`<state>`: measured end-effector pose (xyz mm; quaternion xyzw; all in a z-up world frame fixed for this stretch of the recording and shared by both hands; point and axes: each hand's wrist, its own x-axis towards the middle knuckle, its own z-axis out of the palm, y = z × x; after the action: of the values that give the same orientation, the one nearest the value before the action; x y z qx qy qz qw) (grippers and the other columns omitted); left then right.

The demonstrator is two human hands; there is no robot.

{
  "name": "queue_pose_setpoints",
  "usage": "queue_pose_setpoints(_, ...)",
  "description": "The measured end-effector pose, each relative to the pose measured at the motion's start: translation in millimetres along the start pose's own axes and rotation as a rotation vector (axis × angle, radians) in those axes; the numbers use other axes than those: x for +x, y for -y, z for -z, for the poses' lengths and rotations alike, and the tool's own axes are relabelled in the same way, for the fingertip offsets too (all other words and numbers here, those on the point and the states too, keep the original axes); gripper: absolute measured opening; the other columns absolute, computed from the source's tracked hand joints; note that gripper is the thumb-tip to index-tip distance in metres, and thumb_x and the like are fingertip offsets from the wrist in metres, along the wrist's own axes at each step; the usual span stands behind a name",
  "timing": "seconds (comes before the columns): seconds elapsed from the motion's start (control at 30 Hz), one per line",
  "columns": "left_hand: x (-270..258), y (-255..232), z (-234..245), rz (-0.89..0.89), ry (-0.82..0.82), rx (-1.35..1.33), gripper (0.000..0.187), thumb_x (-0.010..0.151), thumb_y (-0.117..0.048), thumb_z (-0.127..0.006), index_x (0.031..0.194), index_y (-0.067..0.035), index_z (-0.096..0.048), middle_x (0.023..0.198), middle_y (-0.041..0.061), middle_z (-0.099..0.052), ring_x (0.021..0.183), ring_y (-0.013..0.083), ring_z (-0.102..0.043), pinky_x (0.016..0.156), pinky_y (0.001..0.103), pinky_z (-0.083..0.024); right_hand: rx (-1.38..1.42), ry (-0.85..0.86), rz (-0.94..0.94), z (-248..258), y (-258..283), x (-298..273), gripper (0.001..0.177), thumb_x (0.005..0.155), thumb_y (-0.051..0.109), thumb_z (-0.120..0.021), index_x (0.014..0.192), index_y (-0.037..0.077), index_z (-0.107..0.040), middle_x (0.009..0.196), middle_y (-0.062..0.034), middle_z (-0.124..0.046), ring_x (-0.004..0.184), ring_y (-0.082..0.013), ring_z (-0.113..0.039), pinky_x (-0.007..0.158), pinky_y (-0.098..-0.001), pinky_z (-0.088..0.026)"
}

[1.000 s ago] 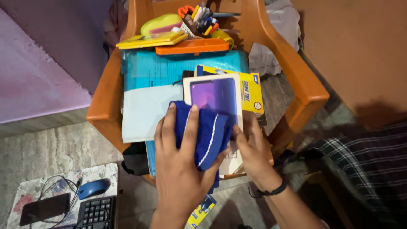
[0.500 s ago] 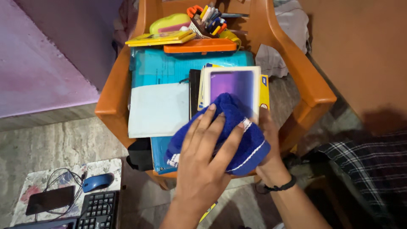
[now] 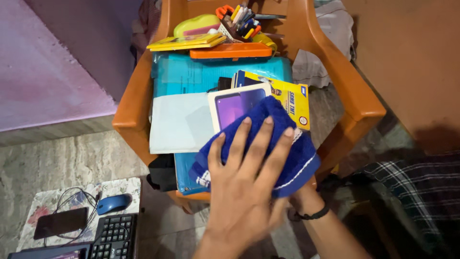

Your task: The person wipes several small cardboard boxes with a blue cloth. They pick up each box from a chair, wipe its surfaces, and place it on a nearby bed. The person handles the boxes one at a time.

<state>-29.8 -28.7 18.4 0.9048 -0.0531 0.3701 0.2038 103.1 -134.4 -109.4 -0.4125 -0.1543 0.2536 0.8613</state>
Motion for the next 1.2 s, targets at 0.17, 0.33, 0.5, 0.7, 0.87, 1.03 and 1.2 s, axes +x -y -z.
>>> queue_pose_setpoints(0.17,1,24,9,0.073,-0.172,0.127,0.069,0.075,-0.017,-0.07,0.144,-0.014,-0.06,0.158,0.019,-0.047,0.146,0.0415,-0.046,0.121,0.057,-0.029,-0.634,0.101,0.439,-6,-25,-12,0.053,0.098,0.008,-0.066,0.146,-0.001,-0.046,0.14,-0.0143,-0.059,0.128,-0.0235,-0.057,0.108,-0.0381,-0.048)
queue_pose_setpoints(0.33,2,12,20,-0.029,-0.137,0.072,0.062,0.069,-0.022,-0.071,0.131,-0.015,-0.068,0.148,0.018,-0.053,0.135,0.0403,-0.052,0.113,0.057,-0.032,-0.391,0.023,0.232,-9,-21,-3,0.058,0.1,0.014,-0.066,0.15,-0.001,-0.042,0.142,-0.0144,-0.056,0.129,-0.0224,-0.056,0.11,-0.038,-0.047)
queue_pose_setpoints(0.5,4,9,20,0.025,-0.149,0.117,0.057,0.077,-0.015,-0.072,0.134,-0.017,-0.069,0.149,0.014,-0.056,0.138,0.0364,-0.051,0.111,0.055,-0.033,-0.348,-0.028,0.323,-10,-15,-2,0.063,0.101,0.021,-0.065,0.154,-0.001,-0.039,0.145,-0.0141,-0.055,0.131,-0.0212,-0.055,0.111,-0.0374,-0.046)
queue_pose_setpoints(0.7,2,19,26,0.088,-0.197,0.08,0.059,0.077,-0.006,-0.07,0.135,-0.017,-0.068,0.151,0.014,-0.054,0.143,0.0391,-0.047,0.117,0.056,-0.033,-0.394,0.011,0.439,-25,-9,-10,0.066,0.101,0.026,-0.066,0.155,-0.001,-0.04,0.144,-0.013,-0.055,0.127,-0.0195,-0.057,0.108,-0.0364,-0.049)
queue_pose_setpoints(0.87,-6,16,20,0.056,-0.146,-0.018,0.059,0.075,-0.003,-0.071,0.133,-0.017,-0.069,0.15,0.012,-0.056,0.144,0.0394,-0.048,0.116,0.055,-0.034,-0.215,-0.045,0.346,-26,6,-9,0.061,0.102,0.026,-0.066,0.151,-0.003,-0.044,0.144,-0.0134,-0.058,0.127,-0.0214,-0.06,0.108,-0.0386,-0.051)
queue_pose_setpoints(1.03,-5,35,22,0.178,-0.358,-0.096,0.068,0.073,0.001,-0.065,0.14,-0.012,-0.064,0.157,0.021,-0.047,0.147,0.0409,-0.048,0.126,0.048,-0.04,-0.487,0.044,0.406,-41,5,-20,0.063,0.101,0.026,-0.065,0.153,-0.002,-0.041,0.148,-0.0142,-0.054,0.137,-0.0195,-0.052,0.116,-0.0332,-0.041)
queue_pose_setpoints(1.2,-9,45,25,0.317,-0.418,-0.44,0.063,0.086,0.001,-0.069,0.148,-0.005,-0.057,0.157,0.023,-0.048,0.146,0.0342,-0.054,0.124,0.039,-0.041,-0.404,0.048,0.365,-52,13,-20,0.067,0.103,0.035,-0.062,0.155,-0.003,-0.04,0.146,-0.0131,-0.055,0.133,-0.0192,-0.053,0.112,-0.0322,-0.044)
